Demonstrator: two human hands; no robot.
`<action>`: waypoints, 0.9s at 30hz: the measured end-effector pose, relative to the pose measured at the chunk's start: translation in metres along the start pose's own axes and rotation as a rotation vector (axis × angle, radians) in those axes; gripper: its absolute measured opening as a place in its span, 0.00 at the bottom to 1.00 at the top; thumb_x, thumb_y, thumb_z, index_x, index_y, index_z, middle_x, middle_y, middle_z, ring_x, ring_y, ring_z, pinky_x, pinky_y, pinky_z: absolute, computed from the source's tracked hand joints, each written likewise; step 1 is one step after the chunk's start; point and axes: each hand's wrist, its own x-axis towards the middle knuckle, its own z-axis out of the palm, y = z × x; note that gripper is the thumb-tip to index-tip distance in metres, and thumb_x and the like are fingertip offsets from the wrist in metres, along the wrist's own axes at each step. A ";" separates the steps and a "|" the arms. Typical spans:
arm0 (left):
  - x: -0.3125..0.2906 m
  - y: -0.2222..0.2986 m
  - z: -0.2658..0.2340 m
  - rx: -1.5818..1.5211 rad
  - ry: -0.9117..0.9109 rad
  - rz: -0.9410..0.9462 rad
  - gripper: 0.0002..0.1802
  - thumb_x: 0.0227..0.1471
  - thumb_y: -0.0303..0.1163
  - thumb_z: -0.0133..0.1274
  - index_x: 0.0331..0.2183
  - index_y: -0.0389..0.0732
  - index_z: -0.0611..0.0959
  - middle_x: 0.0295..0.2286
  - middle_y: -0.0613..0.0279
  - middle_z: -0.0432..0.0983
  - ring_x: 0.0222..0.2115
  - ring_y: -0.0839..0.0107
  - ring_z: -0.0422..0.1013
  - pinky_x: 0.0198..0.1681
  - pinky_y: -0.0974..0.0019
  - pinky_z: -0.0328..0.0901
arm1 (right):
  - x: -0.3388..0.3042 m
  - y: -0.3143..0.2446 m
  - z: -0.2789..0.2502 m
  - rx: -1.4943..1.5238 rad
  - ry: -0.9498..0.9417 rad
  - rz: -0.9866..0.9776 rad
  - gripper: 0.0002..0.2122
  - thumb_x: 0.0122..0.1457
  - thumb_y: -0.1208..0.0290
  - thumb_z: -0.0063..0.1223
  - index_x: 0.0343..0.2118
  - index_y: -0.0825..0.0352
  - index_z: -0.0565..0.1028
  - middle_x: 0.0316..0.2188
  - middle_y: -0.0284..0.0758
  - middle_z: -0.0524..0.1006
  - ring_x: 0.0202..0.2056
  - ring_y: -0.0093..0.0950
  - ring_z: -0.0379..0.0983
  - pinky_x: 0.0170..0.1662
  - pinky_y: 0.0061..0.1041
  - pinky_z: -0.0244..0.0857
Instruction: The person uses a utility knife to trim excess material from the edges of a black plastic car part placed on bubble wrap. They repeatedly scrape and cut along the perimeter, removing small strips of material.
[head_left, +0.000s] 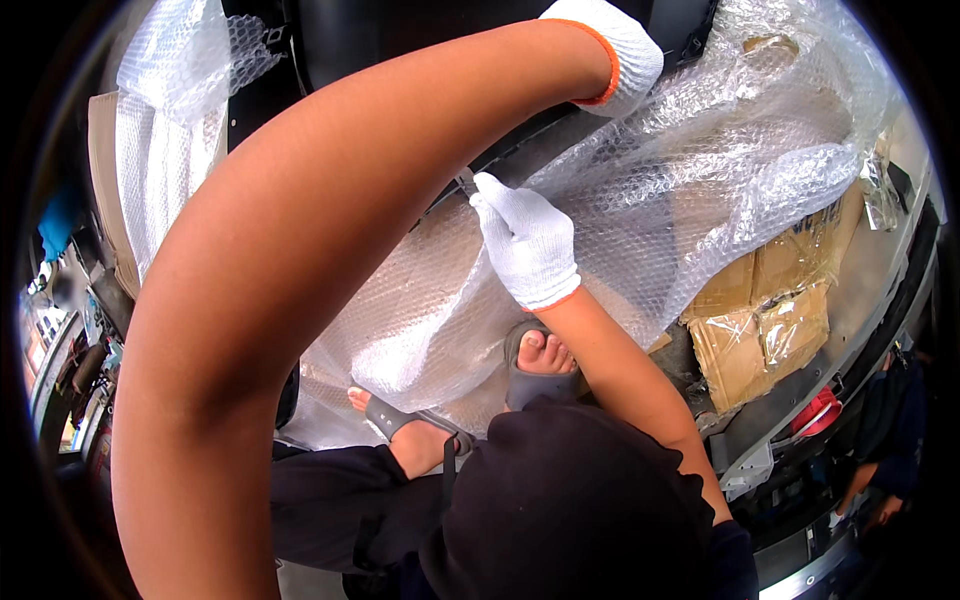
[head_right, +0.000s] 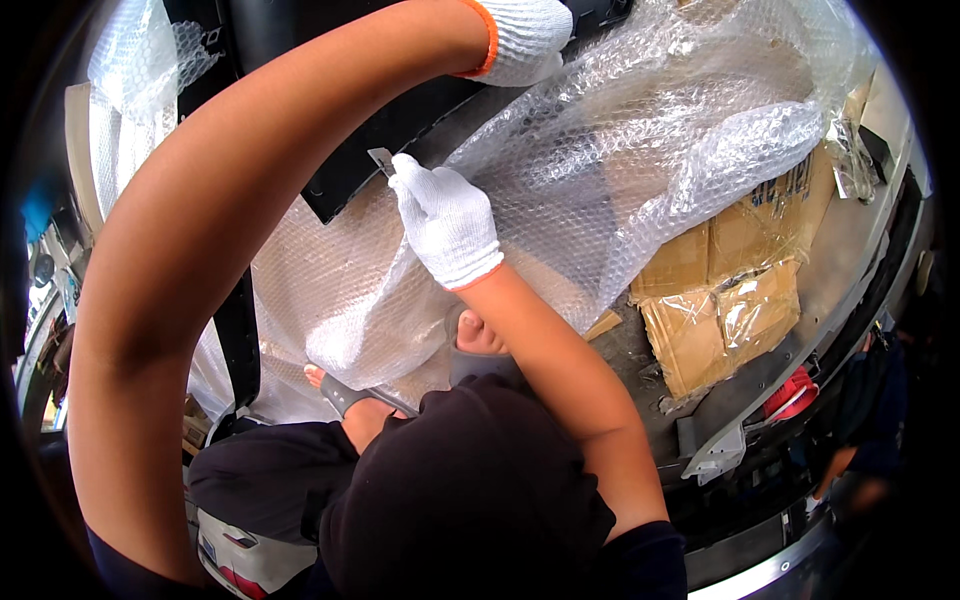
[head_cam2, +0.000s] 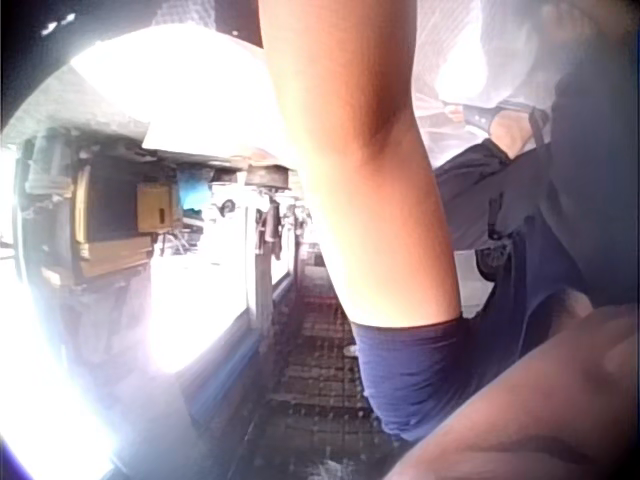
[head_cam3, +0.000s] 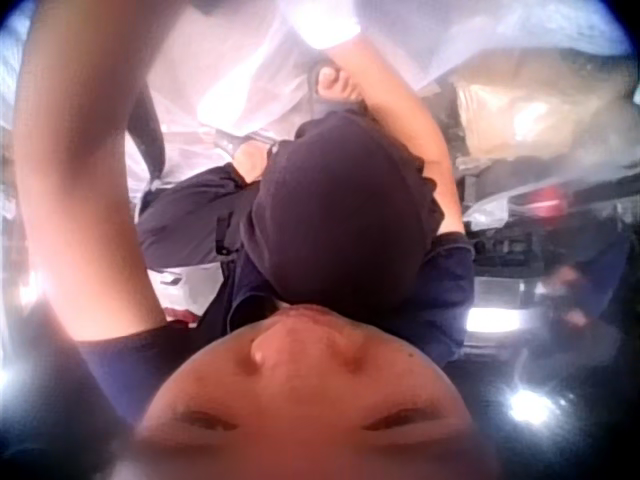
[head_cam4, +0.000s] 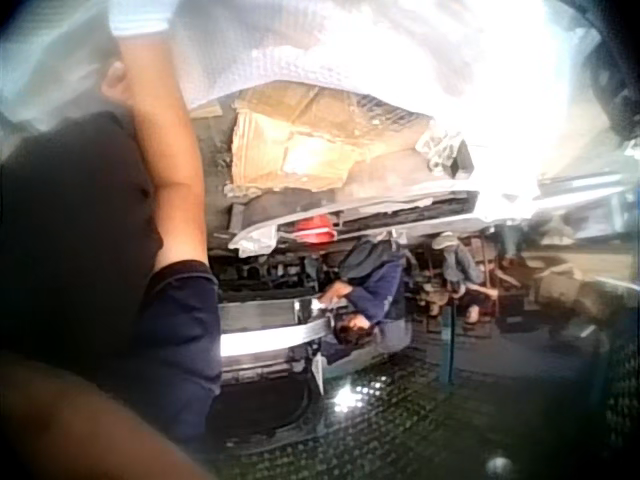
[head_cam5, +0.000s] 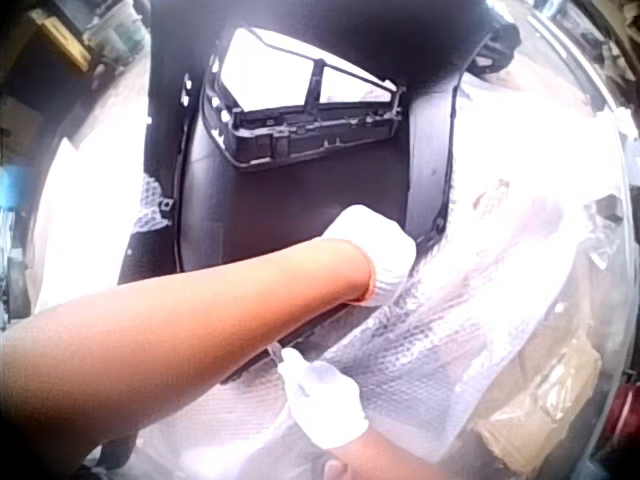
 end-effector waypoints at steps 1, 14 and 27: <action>0.001 0.000 0.002 -0.001 0.016 0.007 0.16 0.52 0.33 0.52 0.38 0.41 0.90 0.38 0.50 0.85 0.40 0.55 0.82 0.41 0.55 0.75 | 0.000 0.000 0.001 -0.008 0.013 -0.016 0.14 0.56 0.77 0.65 0.46 0.64 0.82 0.24 0.39 0.78 0.24 0.37 0.75 0.30 0.31 0.71; -0.001 -0.001 0.003 0.038 0.030 -0.012 0.16 0.53 0.32 0.50 0.39 0.40 0.90 0.39 0.49 0.85 0.40 0.54 0.82 0.42 0.54 0.75 | -0.006 0.004 -0.006 -0.020 0.002 -0.076 0.14 0.56 0.76 0.64 0.47 0.62 0.82 0.23 0.37 0.77 0.24 0.37 0.74 0.29 0.34 0.71; -0.007 -0.003 -0.002 0.052 -0.020 0.015 0.18 0.54 0.34 0.49 0.39 0.39 0.90 0.39 0.48 0.85 0.41 0.54 0.82 0.42 0.54 0.74 | -0.007 0.003 0.003 -0.027 -0.003 -0.128 0.19 0.56 0.74 0.64 0.51 0.63 0.77 0.18 0.38 0.72 0.20 0.38 0.71 0.25 0.38 0.68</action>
